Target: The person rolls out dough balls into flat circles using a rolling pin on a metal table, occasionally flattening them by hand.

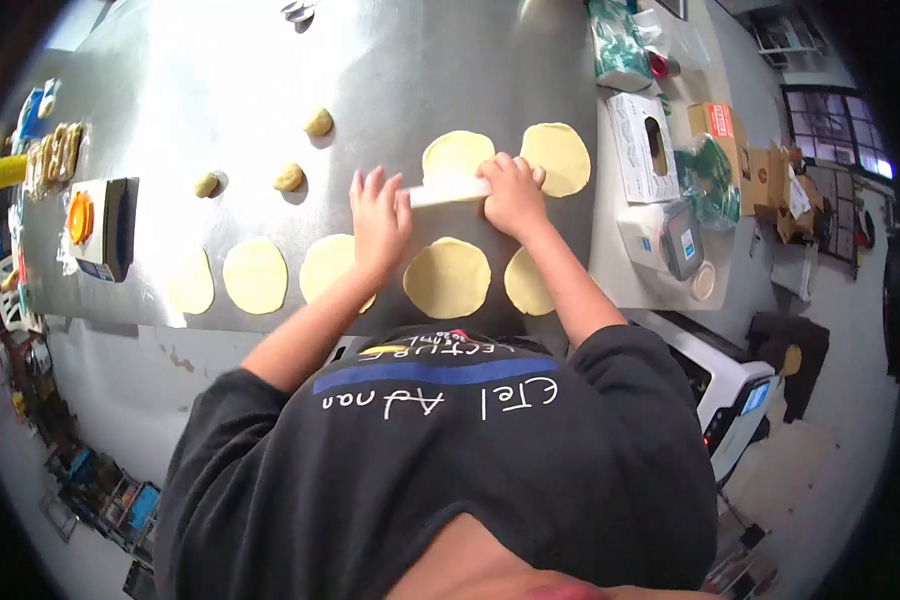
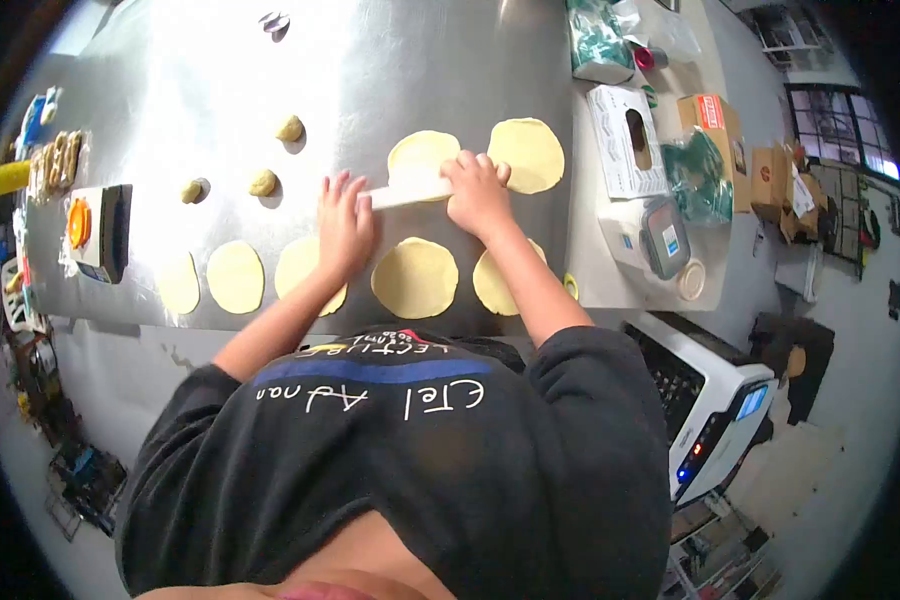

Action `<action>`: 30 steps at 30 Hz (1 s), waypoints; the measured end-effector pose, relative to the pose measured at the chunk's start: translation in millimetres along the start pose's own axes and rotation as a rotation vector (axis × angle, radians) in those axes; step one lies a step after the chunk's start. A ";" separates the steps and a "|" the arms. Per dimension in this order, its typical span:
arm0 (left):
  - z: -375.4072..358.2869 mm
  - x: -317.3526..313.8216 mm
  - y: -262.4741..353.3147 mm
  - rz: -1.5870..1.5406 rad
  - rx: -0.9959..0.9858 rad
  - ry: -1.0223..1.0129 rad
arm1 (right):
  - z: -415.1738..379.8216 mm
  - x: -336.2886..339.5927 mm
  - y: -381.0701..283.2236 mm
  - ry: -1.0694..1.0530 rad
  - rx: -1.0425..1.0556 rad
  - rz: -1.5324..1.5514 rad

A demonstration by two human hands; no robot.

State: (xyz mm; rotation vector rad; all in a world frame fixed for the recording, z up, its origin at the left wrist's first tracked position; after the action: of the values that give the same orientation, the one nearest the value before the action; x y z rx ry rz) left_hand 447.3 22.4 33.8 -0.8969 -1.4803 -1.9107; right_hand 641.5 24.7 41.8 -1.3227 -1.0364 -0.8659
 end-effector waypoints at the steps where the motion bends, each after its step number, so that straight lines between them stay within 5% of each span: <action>1: -15.6 -7.7 -0.9 0.119 0.008 -0.004 | -2.0 -5.0 -0.4 0.045 0.049 -0.016; 2: -19.8 -9.5 5.2 0.237 0.020 -0.011 | -1.2 -10.5 -2.3 0.037 0.066 -0.010; 4: -7.3 -13.8 3.6 0.281 0.046 -0.021 | -3.1 11.3 -6.7 0.386 0.083 -0.030; 9: 57.8 -29.8 -10.9 0.437 0.081 -0.104 | 57.7 -0.1 13.4 0.248 -0.081 -0.068; 14: 124.7 -27.7 -16.8 0.353 0.088 0.039 | 115.9 22.8 26.0 0.458 -0.147 -0.136; 17: 158.0 -18.1 -11.3 0.307 -0.071 0.212 | 142.9 35.3 22.3 0.584 -0.113 -0.169; 21: 123.3 -20.0 -9.6 0.371 -0.098 0.121 | 104.0 32.7 10.2 0.638 -0.066 -0.173; 26: 54.4 -13.4 3.2 0.502 -0.148 -0.062 | 44.7 -4.8 -8.7 0.321 -0.054 -0.160; 30: 7.1 -10.3 11.7 0.424 -0.192 -0.174 | -2.0 -10.3 -16.3 0.289 -0.036 -0.091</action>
State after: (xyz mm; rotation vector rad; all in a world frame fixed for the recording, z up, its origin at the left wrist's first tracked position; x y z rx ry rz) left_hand 463.9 26.8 34.0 -1.3733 -1.0957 -1.7061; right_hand 623.0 20.7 37.6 -1.1458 -0.8612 -1.1129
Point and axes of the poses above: each hand's wrist, its own z-axis towards the middle knuckle, its own x-axis out of the back of the hand, y = z × x, the point moved 10 cm from there along z, towards the middle knuckle, and after that the axes turned 2 degrees about y, right-handed, at the moved point
